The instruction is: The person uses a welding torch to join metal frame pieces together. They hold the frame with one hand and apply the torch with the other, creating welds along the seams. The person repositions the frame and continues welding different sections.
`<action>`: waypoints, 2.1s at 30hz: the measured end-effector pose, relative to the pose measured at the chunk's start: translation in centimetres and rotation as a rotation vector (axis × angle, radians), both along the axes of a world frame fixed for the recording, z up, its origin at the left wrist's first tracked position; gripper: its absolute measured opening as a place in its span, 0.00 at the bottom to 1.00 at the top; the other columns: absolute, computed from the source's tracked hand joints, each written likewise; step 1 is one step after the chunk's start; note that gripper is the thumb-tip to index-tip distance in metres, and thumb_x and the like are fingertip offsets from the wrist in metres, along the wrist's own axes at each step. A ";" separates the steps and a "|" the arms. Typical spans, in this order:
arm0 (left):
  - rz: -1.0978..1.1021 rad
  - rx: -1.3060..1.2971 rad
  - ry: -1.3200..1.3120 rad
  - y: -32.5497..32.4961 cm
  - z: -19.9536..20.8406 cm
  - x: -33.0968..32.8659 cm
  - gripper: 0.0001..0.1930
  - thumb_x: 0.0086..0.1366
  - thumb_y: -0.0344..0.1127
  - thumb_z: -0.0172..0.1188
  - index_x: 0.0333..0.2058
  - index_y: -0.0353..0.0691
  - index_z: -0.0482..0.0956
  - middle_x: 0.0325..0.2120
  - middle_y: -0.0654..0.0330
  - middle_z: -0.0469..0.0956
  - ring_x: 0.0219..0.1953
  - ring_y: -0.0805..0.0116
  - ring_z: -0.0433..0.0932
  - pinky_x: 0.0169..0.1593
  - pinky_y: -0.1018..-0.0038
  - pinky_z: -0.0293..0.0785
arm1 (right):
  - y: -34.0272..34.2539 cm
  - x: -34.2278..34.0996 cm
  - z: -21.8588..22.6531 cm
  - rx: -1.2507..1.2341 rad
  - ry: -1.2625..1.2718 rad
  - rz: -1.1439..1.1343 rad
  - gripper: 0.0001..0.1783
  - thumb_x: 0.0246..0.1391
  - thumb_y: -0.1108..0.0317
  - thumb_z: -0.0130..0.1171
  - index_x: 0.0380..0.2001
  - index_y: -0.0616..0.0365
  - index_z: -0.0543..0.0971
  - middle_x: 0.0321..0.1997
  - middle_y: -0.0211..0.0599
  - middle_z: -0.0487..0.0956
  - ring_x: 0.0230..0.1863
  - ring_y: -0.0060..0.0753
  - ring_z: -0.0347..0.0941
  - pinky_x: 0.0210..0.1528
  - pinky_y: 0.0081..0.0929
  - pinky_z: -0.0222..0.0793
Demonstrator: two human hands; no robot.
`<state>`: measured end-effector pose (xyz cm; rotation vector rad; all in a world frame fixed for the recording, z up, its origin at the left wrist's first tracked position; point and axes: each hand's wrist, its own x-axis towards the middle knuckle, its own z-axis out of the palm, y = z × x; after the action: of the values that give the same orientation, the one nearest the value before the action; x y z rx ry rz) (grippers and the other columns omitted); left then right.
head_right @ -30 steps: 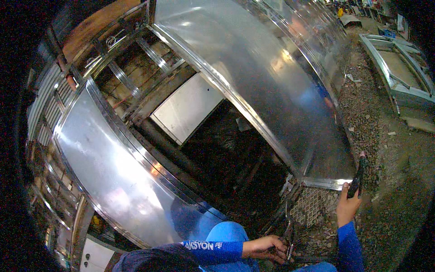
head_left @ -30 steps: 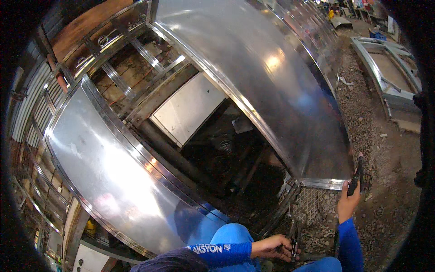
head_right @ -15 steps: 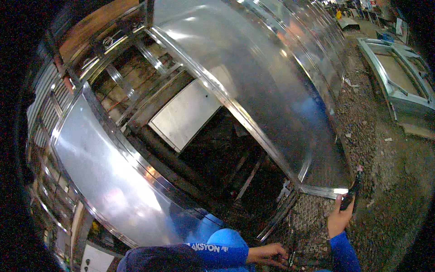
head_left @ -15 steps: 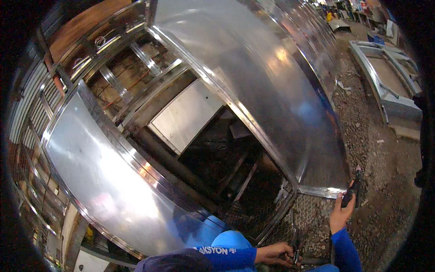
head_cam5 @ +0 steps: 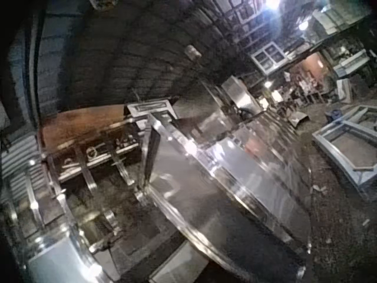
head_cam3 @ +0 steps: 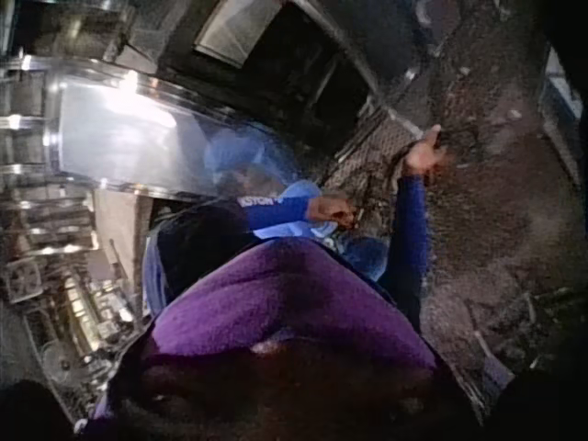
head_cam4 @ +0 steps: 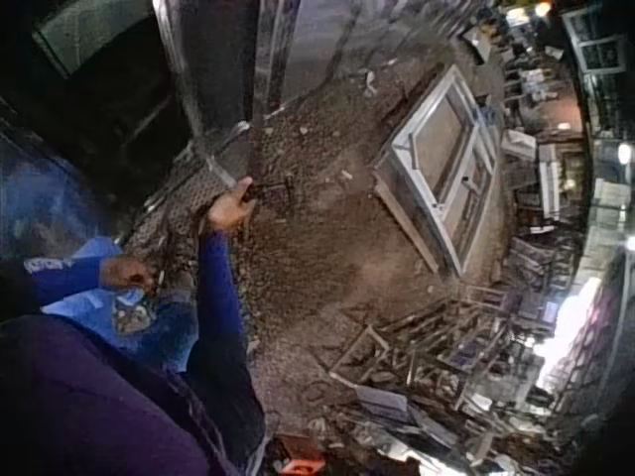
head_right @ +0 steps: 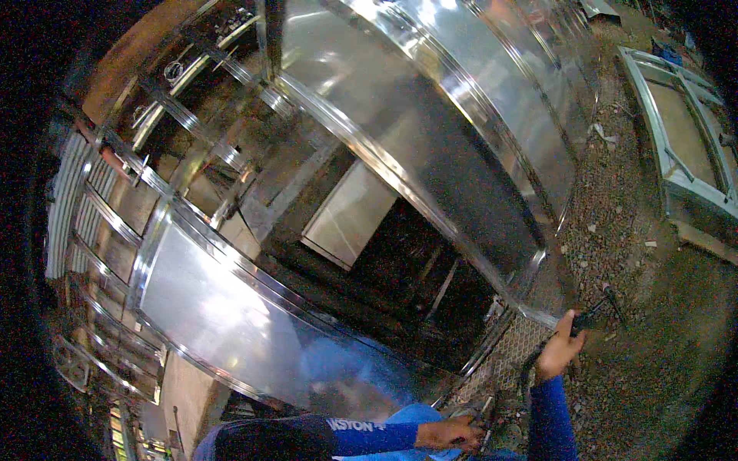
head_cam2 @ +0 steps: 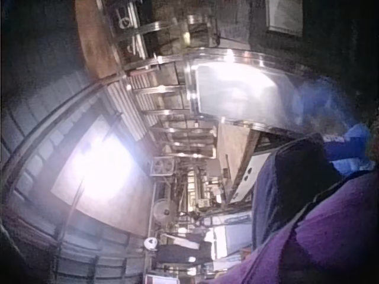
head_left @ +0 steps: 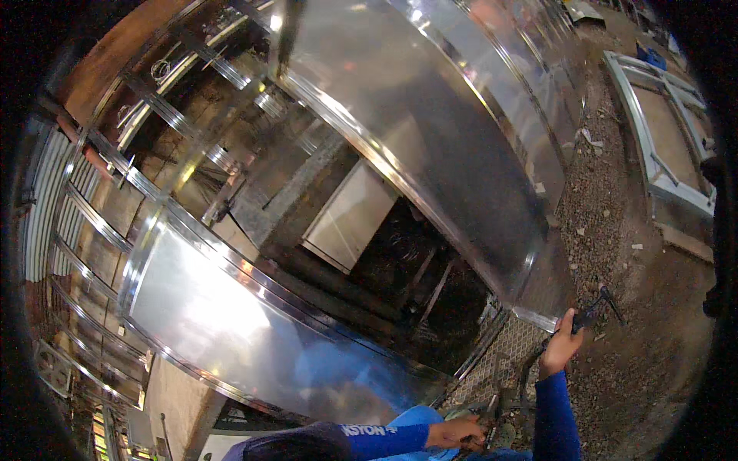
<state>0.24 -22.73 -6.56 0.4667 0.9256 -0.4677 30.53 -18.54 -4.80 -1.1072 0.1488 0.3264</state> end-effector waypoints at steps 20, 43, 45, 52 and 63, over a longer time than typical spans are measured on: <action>0.070 0.486 -0.367 13.1 53.2 -9.1 0.22 0.62 0.27 0.62 0.54 0.27 0.71 0.47 0.52 0.78 0.51 0.61 0.80 0.54 0.68 0.76 | 13.6 -3.6 54.8 -0.256 -0.942 0.166 0.27 0.48 0.65 0.76 0.47 0.65 0.75 0.40 0.37 0.80 0.44 0.31 0.74 0.51 0.29 0.70; 0.662 0.615 -0.388 19.2 62.2 -4.5 0.28 0.57 0.25 0.55 0.59 0.29 0.67 0.54 0.44 0.75 0.49 0.49 0.81 0.52 0.61 0.79 | 24.4 5.2 61.3 -0.151 -0.952 0.844 0.17 0.46 0.65 0.76 0.33 0.58 0.77 0.31 0.29 0.82 0.32 0.20 0.75 0.40 0.22 0.72; 0.548 0.617 -0.398 21.1 64.1 -4.3 0.28 0.57 0.26 0.56 0.59 0.28 0.67 0.54 0.44 0.76 0.49 0.50 0.82 0.51 0.63 0.79 | 24.2 5.0 61.9 -0.115 -0.919 0.868 0.18 0.47 0.65 0.76 0.33 0.58 0.76 0.31 0.29 0.82 0.33 0.19 0.75 0.39 0.22 0.72; 0.080 0.478 -0.359 27.9 70.2 -1.8 0.40 0.58 0.30 0.60 0.68 0.33 0.54 0.58 0.35 0.69 0.52 0.41 0.79 0.54 0.57 0.75 | 23.1 4.0 61.3 -0.093 -0.867 0.653 0.21 0.45 0.62 0.78 0.37 0.59 0.77 0.38 0.31 0.82 0.38 0.23 0.75 0.44 0.25 0.72; -0.174 0.514 -0.203 32.9 75.6 2.8 0.46 0.47 0.31 0.61 0.68 0.35 0.55 0.57 0.26 0.67 0.53 0.25 0.74 0.56 0.39 0.71 | 20.3 -1.0 53.7 0.107 -0.510 0.315 0.25 0.49 0.63 0.75 0.46 0.63 0.76 0.40 0.37 0.83 0.45 0.30 0.81 0.50 0.30 0.73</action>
<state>3.07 10.15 69.03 1.0496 0.8073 -0.3272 29.57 1.79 48.86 -1.0744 -0.4936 0.3174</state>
